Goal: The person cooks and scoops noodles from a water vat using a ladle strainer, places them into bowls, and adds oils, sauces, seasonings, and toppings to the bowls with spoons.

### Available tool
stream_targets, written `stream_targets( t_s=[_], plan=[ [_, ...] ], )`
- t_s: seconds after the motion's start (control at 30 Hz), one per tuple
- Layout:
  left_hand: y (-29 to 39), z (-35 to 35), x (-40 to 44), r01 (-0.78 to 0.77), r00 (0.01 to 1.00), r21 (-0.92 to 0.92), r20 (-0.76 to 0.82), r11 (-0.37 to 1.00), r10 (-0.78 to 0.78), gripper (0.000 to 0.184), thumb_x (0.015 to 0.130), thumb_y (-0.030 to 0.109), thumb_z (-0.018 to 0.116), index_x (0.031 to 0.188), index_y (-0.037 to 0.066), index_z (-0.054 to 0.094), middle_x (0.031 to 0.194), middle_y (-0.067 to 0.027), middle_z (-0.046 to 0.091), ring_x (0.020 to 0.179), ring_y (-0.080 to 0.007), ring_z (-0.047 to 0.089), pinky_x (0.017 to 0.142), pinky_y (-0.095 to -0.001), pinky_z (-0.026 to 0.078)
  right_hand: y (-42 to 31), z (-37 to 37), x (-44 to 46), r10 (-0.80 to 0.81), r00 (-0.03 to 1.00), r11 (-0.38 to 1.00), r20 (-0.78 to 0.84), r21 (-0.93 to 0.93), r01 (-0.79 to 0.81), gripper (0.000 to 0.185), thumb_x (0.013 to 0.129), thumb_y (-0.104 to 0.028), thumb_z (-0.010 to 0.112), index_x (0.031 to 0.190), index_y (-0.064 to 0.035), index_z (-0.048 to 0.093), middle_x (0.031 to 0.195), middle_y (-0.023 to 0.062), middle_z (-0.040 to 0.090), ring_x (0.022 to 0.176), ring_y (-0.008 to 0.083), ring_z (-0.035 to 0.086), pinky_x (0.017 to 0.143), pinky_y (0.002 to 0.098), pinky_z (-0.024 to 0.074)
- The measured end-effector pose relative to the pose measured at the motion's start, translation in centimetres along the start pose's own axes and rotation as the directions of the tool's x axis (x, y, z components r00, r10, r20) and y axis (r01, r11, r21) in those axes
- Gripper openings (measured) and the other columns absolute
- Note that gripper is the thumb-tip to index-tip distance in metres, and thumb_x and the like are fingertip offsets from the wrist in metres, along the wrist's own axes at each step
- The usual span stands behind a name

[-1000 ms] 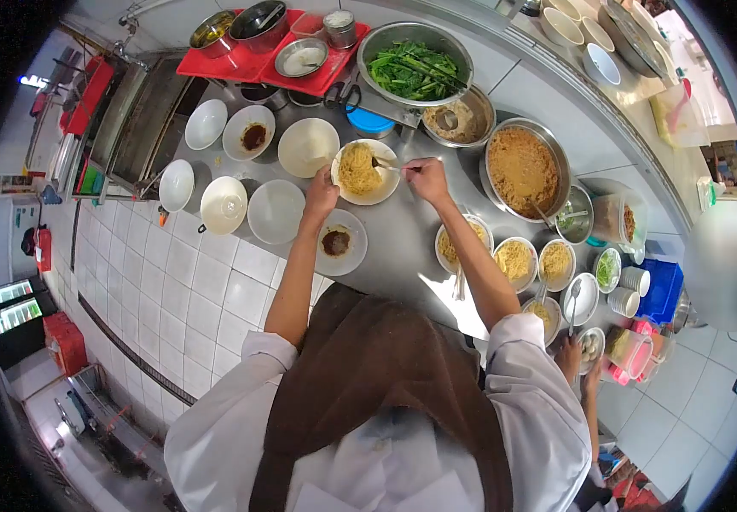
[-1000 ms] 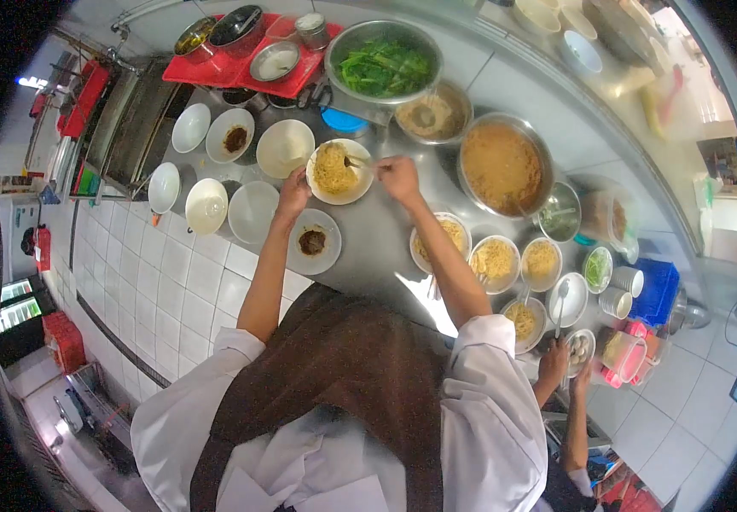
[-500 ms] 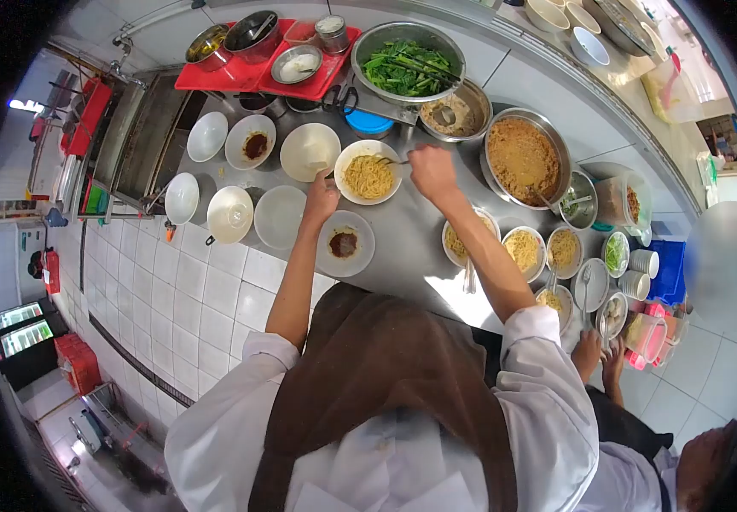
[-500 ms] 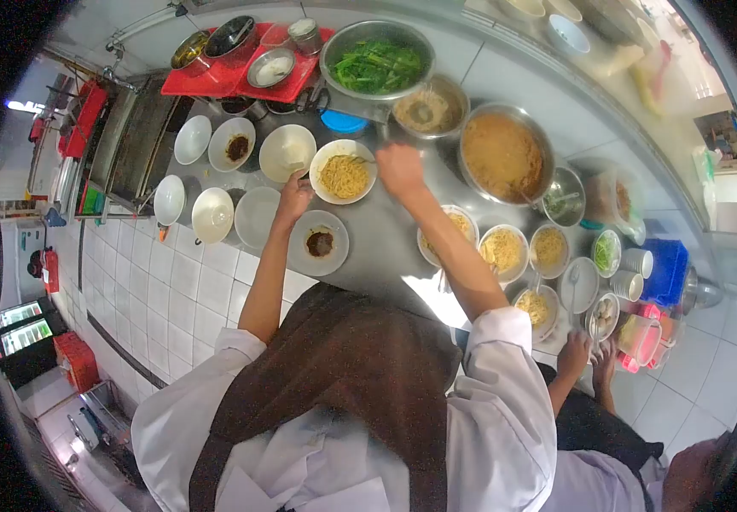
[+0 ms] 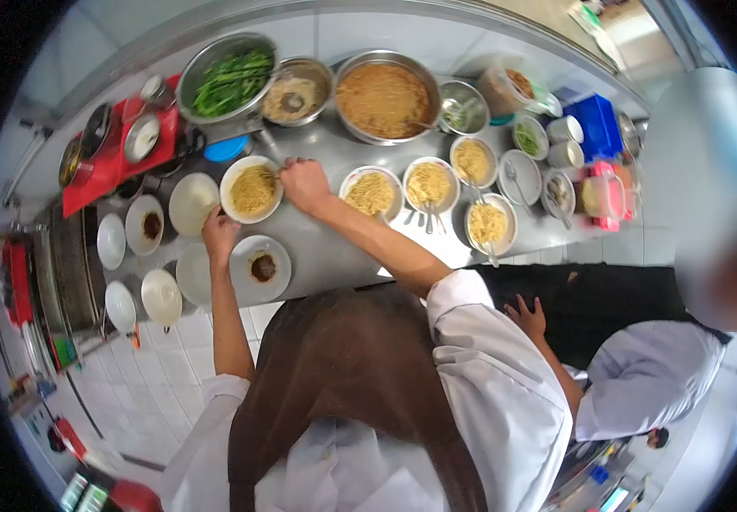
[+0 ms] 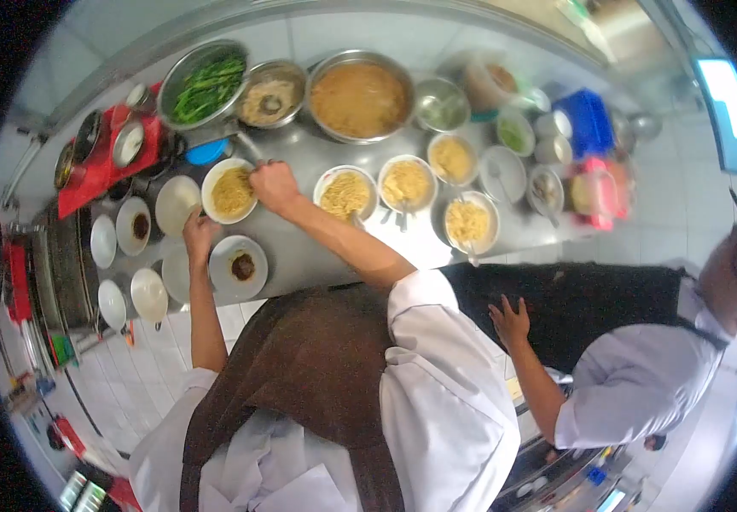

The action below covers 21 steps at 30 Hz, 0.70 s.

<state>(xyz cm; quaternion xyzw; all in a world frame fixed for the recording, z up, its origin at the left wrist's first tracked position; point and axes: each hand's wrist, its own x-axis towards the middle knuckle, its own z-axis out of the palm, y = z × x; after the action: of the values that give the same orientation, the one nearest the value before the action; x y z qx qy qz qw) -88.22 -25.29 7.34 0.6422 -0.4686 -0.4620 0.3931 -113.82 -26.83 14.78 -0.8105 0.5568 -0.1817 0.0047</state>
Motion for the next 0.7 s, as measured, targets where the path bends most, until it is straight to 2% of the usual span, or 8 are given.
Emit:
stream_targets(
  t_s=[0.07,0.13,0.2,0.27,0.3,0.33,0.4,0.7],
  plan=[
    [0.1,0.3,0.3,-0.143,0.987,0.473,0.010,0.869,0.158,0.044,0.076,0.004,0.062,0.119,-0.006,0.055,0.081,-0.0143,0.069,0.067,-0.0196,0.066,0.058,-0.0299,0.051,0.0,-0.2,-0.3,0.065,0.990,0.998,-0.126,-0.003,-0.066,0.014,0.073,-0.016,0.060,0.066,-0.0090,0.070,0.067,0.0123,0.067,0.066,0.0286,0.068,0.061,0.0399,0.0541],
    [1.4,1.2,-0.4,-0.130,0.991,0.453,0.075,0.882,0.108,0.041,0.078,0.006,0.061,0.117,-0.005,0.056,0.078,-0.0134,0.068,0.064,-0.0194,0.066,0.057,-0.0296,0.050,-0.3,-0.3,-0.9,0.145,0.949,0.978,0.282,0.104,-0.180,0.013,0.071,-0.011,0.058,0.073,-0.0039,0.069,0.081,0.0168,0.068,0.076,0.0312,0.067,0.069,0.0416,0.0538],
    [2.7,2.0,-0.1,-0.130,0.987,0.436,0.139,0.891,0.076,0.037,0.081,0.007,0.061,0.116,-0.004,0.057,0.075,-0.0125,0.068,0.062,-0.0193,0.066,0.056,-0.0294,0.050,-0.3,0.4,-0.9,0.209,0.954,0.963,0.217,0.124,-0.239,0.013,0.071,-0.011,0.058,0.072,-0.0044,0.069,0.080,0.0173,0.068,0.075,0.0320,0.067,0.068,0.0421,0.0539],
    [2.9,2.5,0.6,0.166,0.984,0.333,0.005,0.928,-0.178,0.034,0.084,0.011,0.060,0.117,-0.001,0.057,0.072,-0.0111,0.068,0.058,-0.0197,0.066,0.057,-0.0314,0.051,-0.3,1.3,-0.8,0.269,0.952,0.945,0.146,0.149,-0.289,0.012,0.071,-0.011,0.059,0.071,-0.0049,0.069,0.079,0.0179,0.068,0.074,0.0328,0.067,0.067,0.0425,0.0540],
    [3.1,2.3,1.3,0.224,0.962,0.328,0.079,0.918,-0.263,0.043,0.085,0.010,0.059,0.126,0.004,0.049,0.092,-0.0130,0.068,0.077,-0.0234,0.068,0.066,-0.0362,0.055,-0.5,1.8,-1.0,0.278,0.951,0.936,0.134,0.186,-0.300,0.012,0.070,-0.011,0.059,0.070,-0.0055,0.069,0.078,0.0180,0.068,0.073,0.0332,0.067,0.066,0.0424,0.0540],
    [2.3,2.0,2.1,0.204,0.963,0.340,0.098,0.918,-0.250,0.043,0.085,0.010,0.059,0.126,0.004,0.049,0.092,-0.0130,0.068,0.077,-0.0234,0.068,0.066,-0.0362,0.055,-0.8,2.1,-1.2,0.290,0.949,0.924,0.123,0.222,-0.311,0.011,0.070,-0.011,0.059,0.068,-0.0060,0.069,0.078,0.0181,0.067,0.072,0.0336,0.067,0.065,0.0423,0.0540],
    [0.2,2.4,4.0,0.354,0.920,-0.138,0.230,0.925,-0.318,0.054,0.084,0.006,0.057,0.135,0.009,0.038,0.120,-0.0149,0.058,0.100,-0.0312,0.063,0.078,-0.0449,0.056,-1.4,1.3,-1.0,0.283,0.956,0.931,0.079,0.217,-0.294,0.011,0.070,-0.011,0.060,0.069,-0.0062,0.069,0.077,0.0181,0.067,0.072,0.0339,0.067,0.065,0.0425,0.0539],
    [3.2,3.8,-0.1,0.319,0.929,-0.342,0.298,0.884,-0.220,0.065,0.079,-0.005,0.049,0.141,0.007,0.029,0.137,-0.0152,0.043,0.122,-0.0355,0.048,0.094,-0.0543,0.047,0.8,-3.9,-2.4,0.250,0.967,0.911,0.051,0.327,-0.252,0.008,0.069,-0.010,0.062,0.072,-0.0062,0.068,0.075,0.0160,0.067,0.073,0.0357,0.066,0.065,0.0434,0.0528]
  ],
)
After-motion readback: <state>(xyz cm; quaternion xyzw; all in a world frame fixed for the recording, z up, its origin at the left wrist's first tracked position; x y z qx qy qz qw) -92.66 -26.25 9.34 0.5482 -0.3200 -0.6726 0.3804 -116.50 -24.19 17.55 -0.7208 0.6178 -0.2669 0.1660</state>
